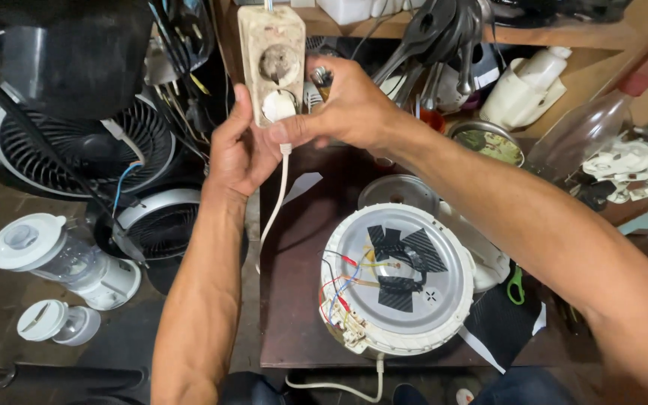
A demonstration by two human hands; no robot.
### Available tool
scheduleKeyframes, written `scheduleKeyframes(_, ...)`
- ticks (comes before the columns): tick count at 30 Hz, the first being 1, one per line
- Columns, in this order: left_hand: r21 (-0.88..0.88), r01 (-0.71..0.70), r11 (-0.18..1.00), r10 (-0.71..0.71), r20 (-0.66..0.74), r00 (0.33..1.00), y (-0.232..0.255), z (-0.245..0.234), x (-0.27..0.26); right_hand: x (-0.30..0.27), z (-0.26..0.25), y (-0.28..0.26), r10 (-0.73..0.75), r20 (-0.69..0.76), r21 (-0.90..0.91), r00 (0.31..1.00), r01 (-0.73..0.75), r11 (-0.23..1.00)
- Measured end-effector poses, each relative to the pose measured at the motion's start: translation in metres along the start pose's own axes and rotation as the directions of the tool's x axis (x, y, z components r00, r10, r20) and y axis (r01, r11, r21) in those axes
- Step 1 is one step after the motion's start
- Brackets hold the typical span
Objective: The person uses a lighter to heat and seal electrical wires on a circular white component. They then plug the component's cord into a power strip and rotate the device to inspect the work.
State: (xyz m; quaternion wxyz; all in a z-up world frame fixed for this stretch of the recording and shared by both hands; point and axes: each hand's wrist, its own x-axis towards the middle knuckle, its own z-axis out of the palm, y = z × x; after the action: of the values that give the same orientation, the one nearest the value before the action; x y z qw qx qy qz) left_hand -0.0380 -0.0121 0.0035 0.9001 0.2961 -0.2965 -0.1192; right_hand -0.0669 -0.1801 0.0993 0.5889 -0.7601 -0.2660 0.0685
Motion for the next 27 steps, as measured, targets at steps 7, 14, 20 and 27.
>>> scheduleKeyframes(7, -0.056, -0.025, 0.998, 0.024, -0.012, 1.000, -0.006, -0.013, -0.001, 0.006, 0.007, 0.006, -0.012, -0.022, 0.165, 1.000, 0.016, 0.986)
scheduleKeyframes(14, 0.071, -0.011, 0.997, 0.014, -0.050, 0.999, 0.001, -0.003, -0.008, 0.004, 0.000, 0.001, -0.010, 0.015, -0.012, 1.000, 0.010, 1.000)
scheduleKeyframes(20, 0.384, 0.035, 0.923, 0.117, -0.365, 0.923, 0.017, 0.004, -0.036, -0.035, -0.050, 0.012, 0.108, -0.227, -0.178, 0.968, -0.150, 0.972)
scheduleKeyframes(27, 0.845, 0.006, 0.534, 0.673, -0.429, 0.602, -0.006, -0.004, -0.140, -0.159, -0.071, 0.016, 0.461, -0.619, 0.086, 0.636, -0.529, 0.844)
